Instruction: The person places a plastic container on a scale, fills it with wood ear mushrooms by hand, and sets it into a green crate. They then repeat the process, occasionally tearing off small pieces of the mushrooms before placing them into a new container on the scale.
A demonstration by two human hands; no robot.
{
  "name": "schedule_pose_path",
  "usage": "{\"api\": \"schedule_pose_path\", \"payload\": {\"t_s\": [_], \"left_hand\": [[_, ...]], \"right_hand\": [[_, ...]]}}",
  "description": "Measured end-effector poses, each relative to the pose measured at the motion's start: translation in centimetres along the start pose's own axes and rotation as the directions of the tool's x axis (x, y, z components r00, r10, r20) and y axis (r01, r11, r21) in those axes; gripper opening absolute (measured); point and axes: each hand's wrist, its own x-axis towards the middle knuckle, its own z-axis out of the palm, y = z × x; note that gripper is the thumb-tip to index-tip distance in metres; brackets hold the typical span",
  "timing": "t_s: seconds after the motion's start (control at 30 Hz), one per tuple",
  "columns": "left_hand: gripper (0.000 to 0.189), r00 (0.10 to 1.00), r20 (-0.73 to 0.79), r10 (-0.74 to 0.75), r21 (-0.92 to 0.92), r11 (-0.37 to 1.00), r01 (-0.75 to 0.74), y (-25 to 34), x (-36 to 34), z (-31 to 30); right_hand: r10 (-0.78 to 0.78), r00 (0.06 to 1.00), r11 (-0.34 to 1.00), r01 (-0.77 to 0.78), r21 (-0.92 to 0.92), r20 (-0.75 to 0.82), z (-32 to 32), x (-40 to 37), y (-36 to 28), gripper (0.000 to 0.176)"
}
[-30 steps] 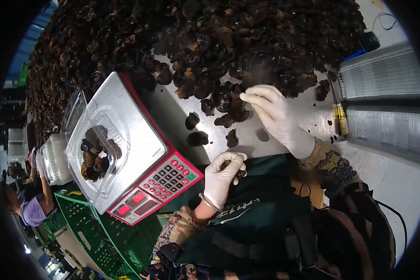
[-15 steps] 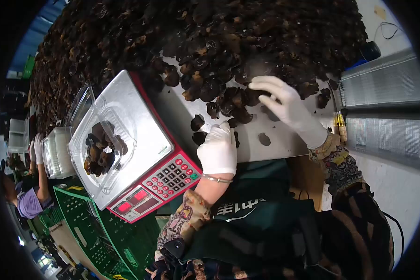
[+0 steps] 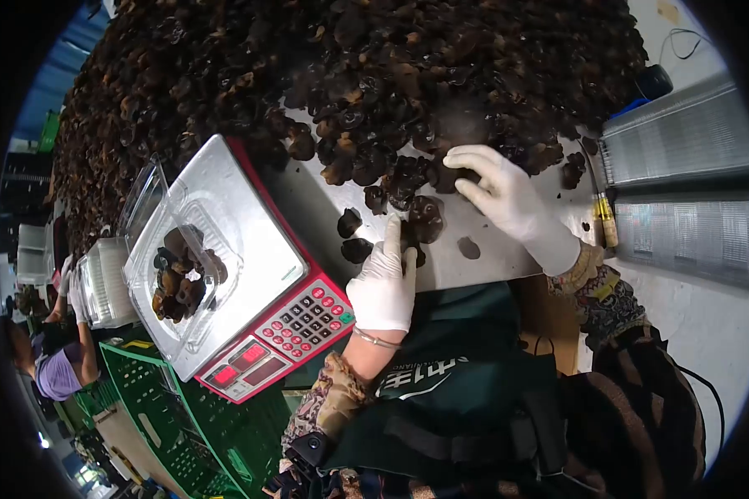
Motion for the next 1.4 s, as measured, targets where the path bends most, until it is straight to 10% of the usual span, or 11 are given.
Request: {"api": "schedule_pose_path", "payload": {"t_s": [0.43, 0.57, 0.6, 0.67, 0.77, 0.93, 1.0, 1.1, 1.2, 1.33, 1.4], "left_hand": [[0.027, 0.986, 0.163, -0.044, -0.031, 0.998, 0.050, 0.4, -3.1, -1.9], [0.040, 0.990, 0.128, -0.067, 0.089, 0.994, 0.055, 0.3, -1.6, -0.4], [0.040, 0.996, 0.084, -0.029, 0.108, 0.994, 0.020, 0.3, -1.2, 0.0], [0.031, 0.994, 0.111, 0.012, 0.154, 0.988, -0.029, 0.1, -0.6, 0.9], [0.020, 0.979, 0.205, 0.014, 0.177, 0.983, -0.051, 0.4, -0.3, 1.1], [0.010, 0.938, 0.297, -0.178, -0.668, 0.663, 0.337, 0.5, 1.0, -6.4], [0.009, 0.759, 0.428, -0.490, -0.682, 0.375, 0.627, -0.1, 2.5, -11.5], [0.012, 0.814, -0.259, -0.520, -0.657, 0.712, 0.246, -6.9, 3.0, -14.6], [0.017, 0.745, -0.446, -0.496, -0.420, 0.851, 0.315, -14.2, 3.0, -17.6], [0.034, 0.916, -0.394, -0.082, 0.136, 0.980, 0.147, -14.3, 3.5, -18.5], [0.039, 0.882, -0.459, -0.108, -0.015, 0.993, 0.113, -10.6, 3.4, -16.8]], "right_hand": [[-0.219, 0.973, 0.937, 0.231, -0.260, 0.075, 4.0, -1.6, -2.9, 0.031], [-0.158, 0.987, 0.987, 0.158, -0.014, -0.005, 4.3, -1.4, -1.3, 0.019], [0.139, 0.983, 0.955, -0.164, 0.248, 0.116, 2.8, -1.4, -2.3, 0.016], [0.037, 0.998, 0.949, -0.054, 0.312, 0.059, 1.4, -1.6, -0.2, 0.012], [0.213, 0.966, 0.618, -0.251, 0.745, 0.148, -0.4, -2.5, -0.1, 0.012], [0.321, 0.866, 0.148, -0.447, 0.882, 0.385, -0.7, -2.6, 0.4, 0.009], [0.514, 0.806, 0.541, -0.570, 0.619, 0.293, 1.3, -1.9, -0.7, 0.015], [0.516, 0.848, 0.832, -0.530, 0.165, 0.119, 3.6, -1.9, -1.4, 0.022], [0.393, 0.920, 0.915, -0.392, -0.095, -0.008, 3.8, -1.5, -2.6, 0.025], [0.160, 0.980, 0.914, -0.191, -0.357, -0.116, 5.0, -2.3, -2.1, 0.022], [0.169, 0.984, 0.934, -0.176, -0.312, -0.047, 4.7, -2.5, -2.2, 0.020]]}}
